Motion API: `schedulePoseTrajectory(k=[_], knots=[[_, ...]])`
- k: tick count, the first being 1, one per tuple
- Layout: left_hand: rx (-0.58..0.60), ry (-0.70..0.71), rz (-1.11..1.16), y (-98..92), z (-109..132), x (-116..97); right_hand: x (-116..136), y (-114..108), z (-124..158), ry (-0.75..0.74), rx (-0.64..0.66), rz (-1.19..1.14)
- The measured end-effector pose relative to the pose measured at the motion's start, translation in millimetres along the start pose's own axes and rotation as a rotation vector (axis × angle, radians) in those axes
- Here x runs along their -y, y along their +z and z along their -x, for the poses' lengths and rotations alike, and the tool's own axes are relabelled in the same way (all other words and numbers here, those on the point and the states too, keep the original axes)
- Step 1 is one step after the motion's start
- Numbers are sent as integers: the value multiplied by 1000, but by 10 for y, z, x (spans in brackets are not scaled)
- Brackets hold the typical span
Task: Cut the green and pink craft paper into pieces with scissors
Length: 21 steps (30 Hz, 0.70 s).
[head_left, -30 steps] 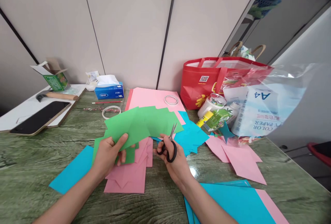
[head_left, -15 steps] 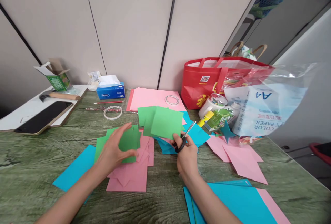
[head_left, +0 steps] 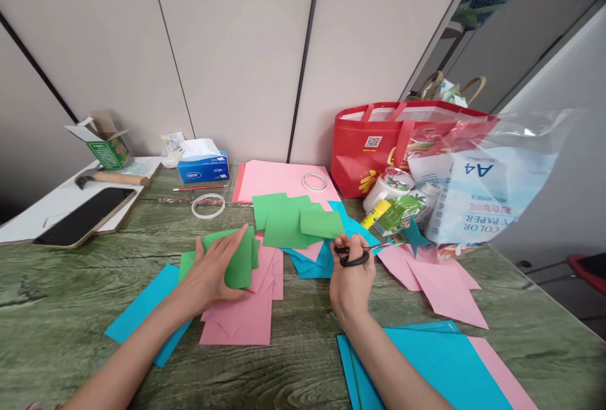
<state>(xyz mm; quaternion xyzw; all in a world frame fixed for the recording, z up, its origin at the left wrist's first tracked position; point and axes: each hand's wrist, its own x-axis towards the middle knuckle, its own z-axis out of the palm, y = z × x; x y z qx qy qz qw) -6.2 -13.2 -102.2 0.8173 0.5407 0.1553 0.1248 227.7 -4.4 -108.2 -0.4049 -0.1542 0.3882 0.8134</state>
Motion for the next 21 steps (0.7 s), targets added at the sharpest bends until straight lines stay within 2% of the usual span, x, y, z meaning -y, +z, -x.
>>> schedulePoseTrajectory(k=[3, 5, 9, 11, 13, 16, 21], knots=[[-53, 13, 26, -28, -14, -4, 12, 17, 37, -40, 18, 35], [-103, 4, 72, -60, -27, -29, 17, 37, 81, -32, 93, 98], [-274, -24, 341, -104, -33, -124, 2, 68, 229, 199, 445, 220], [-372, 6, 536, -88, -18, -171, -9, 71, 319, 340, 651, 220], [-418, 62, 643, -47, 3, -207, -6, 70, 395, 439, 785, 223], [-355, 162, 515, 29, 25, -242, 24, 70, 446, 523, 890, 215], [-244, 257, 142, 77, 17, -282, 61, 61, 416, 579, 938, 186]])
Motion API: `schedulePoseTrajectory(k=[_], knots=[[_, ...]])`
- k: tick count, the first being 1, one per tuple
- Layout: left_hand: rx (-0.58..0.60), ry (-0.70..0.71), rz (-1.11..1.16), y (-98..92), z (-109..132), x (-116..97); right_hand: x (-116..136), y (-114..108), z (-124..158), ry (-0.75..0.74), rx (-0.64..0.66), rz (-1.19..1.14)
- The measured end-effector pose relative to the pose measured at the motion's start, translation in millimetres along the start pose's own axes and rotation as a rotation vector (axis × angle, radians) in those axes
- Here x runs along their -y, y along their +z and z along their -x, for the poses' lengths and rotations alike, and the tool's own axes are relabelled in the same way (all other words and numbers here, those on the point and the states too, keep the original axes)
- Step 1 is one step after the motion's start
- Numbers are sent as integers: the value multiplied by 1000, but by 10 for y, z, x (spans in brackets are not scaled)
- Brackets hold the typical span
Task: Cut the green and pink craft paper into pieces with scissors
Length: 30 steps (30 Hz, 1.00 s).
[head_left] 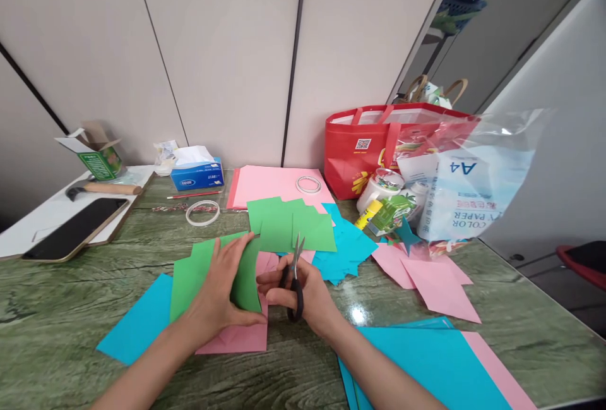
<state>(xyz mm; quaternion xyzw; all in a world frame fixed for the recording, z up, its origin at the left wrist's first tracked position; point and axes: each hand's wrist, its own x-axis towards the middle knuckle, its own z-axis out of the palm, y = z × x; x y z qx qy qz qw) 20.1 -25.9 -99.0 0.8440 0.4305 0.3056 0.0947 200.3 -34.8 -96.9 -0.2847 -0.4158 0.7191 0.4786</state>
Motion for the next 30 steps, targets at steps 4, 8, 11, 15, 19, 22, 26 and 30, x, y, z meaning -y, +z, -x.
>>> schedulePoseTrajectory(k=[4, 8, 11, 15, 19, 22, 26, 30], knots=[[65, 7, -86, 0, -12, -25, -31, -8, 4, 1, 40, 45], [84, 13, -100, 21, -5, -35, -85, -2, -9, -45, -18, 170], [73, 20, -95, 41, 5, -21, -114, -16, -39, -64, -103, 210], [-67, 54, -115, 57, 14, 30, -82, -57, -75, -103, -258, 181], [-180, -35, -65, 65, 14, 54, -7, -100, -97, -131, -379, 106], [-214, -179, 46, 80, 23, 46, 11, -124, -110, -160, -434, 82], [-298, -283, 245, 107, 41, 48, -13, -157, -124, -222, -501, 105], [-344, -259, 263, 85, 49, 55, -30, -189, -130, -230, -525, 105]])
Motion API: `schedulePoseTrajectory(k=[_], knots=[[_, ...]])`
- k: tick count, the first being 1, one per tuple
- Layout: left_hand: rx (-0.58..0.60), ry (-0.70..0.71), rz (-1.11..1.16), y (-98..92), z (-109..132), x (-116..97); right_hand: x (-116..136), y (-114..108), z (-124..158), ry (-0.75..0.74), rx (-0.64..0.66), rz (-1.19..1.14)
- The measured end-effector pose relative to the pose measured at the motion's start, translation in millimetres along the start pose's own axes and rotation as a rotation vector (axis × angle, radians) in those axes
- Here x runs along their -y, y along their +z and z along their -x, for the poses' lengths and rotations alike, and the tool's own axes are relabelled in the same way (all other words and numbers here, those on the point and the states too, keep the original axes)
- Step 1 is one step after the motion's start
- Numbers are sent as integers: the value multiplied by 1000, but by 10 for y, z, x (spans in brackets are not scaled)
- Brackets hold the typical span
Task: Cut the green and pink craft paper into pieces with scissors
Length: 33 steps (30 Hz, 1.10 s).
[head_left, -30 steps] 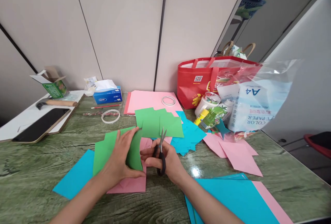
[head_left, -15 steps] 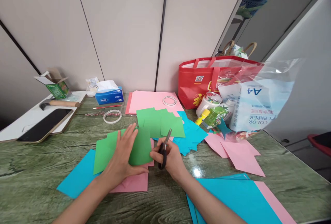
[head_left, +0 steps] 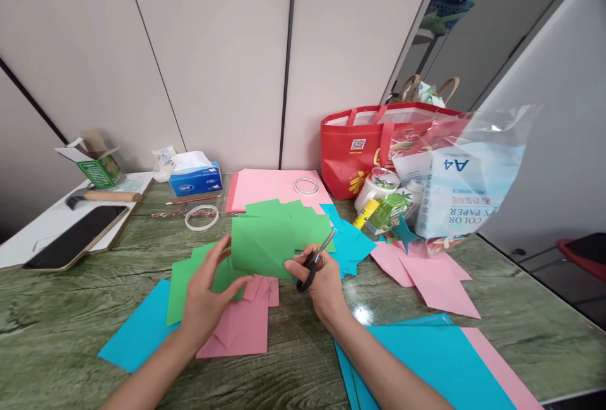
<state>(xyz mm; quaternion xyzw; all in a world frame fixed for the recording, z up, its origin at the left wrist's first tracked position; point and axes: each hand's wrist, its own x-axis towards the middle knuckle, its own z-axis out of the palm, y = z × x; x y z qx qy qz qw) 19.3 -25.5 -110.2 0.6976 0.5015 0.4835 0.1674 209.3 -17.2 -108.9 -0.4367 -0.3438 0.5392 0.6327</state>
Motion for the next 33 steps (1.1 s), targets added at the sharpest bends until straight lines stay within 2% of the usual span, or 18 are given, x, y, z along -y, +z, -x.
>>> schedulePoseTrajectory(k=[2, 7, 10, 12, 13, 17, 18, 20, 22, 24, 28, 33], knots=[[-54, 72, -51, -30, -8, -8, -2, -5, -7, 13, -4, 2], [-185, 372, -116, -96, -35, -22, 1, 2, -19, 103, -2, -36], [-219, 410, -162, -107, -38, -29, 10, 7, -26, 140, -13, -96], [-209, 314, -113, -103, -28, -35, 18, 7, -32, 135, 10, -136], [-209, 220, -70, -100, -23, -40, 20, 6, -35, 135, 30, -156], [-201, -291, 249, -97, -39, -97, 6, 2, -38, 162, 124, -237], [-160, -386, 388, -101, -56, -122, 0, 4, -35, 165, 151, -248], [13, -513, 713, -110, -94, -178, -6, 11, -25, 169, 218, -261], [220, -595, 992, -111, -115, -225, 3, 22, -15, 174, 275, -276], [385, -646, 1161, -95, -104, -250, 24, 31, -8, 165, 313, -301], [585, -712, 1302, -18, -3, -254, 55, 29, -3, 90, 367, -306], [742, -731, 1341, 47, 104, -260, -7, -4, -8, 24, 381, -158]])
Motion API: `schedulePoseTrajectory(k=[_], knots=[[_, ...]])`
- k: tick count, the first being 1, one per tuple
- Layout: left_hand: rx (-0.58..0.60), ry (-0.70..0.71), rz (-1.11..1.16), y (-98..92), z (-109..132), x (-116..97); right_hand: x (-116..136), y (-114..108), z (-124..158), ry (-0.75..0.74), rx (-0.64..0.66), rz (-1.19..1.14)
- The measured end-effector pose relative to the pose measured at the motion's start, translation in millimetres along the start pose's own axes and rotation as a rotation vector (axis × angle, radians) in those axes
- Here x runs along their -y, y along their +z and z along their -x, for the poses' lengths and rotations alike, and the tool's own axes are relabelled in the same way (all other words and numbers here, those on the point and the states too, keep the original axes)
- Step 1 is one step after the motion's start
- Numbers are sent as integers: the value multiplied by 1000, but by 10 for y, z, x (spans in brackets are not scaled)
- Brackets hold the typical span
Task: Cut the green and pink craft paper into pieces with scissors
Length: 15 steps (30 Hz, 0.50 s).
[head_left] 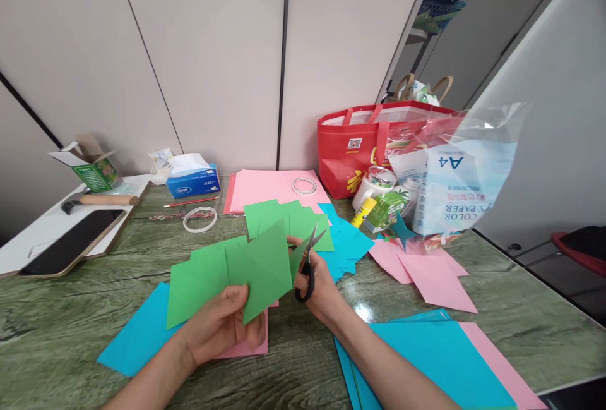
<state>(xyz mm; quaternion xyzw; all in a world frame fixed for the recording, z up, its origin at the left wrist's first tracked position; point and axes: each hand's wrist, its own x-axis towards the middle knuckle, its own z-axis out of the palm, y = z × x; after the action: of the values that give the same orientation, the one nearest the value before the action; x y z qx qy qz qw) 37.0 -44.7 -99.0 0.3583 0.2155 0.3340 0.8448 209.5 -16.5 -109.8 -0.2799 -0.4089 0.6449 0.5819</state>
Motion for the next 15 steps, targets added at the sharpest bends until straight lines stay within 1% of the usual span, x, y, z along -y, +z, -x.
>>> schedulePoseTrajectory(k=[1, 2, 3, 5, 7, 10, 12, 15], knots=[[-13, 0, -47, -9, 4, 1, -17, -10, -4, 4, -31, 33], [-51, 15, -107, -27, 9, -7, -32, -20, -10, 10, -74, 56], [-103, 40, -169, -54, 14, -25, -40, -29, -19, 13, -122, 70], [-236, 140, -270, -125, 23, -90, -36, -47, -39, -5, -220, 96], [-311, 221, -272, -198, 31, -185, -8, -66, -58, -45, -303, 153], [-385, 302, -204, -262, 50, -351, 43, -101, -81, -85, -383, 240], [-422, 315, -170, -272, 65, -443, 65, -128, -94, -89, -425, 246], [-463, 270, -238, -271, 79, -498, 83, -152, -107, -84, -472, 251]])
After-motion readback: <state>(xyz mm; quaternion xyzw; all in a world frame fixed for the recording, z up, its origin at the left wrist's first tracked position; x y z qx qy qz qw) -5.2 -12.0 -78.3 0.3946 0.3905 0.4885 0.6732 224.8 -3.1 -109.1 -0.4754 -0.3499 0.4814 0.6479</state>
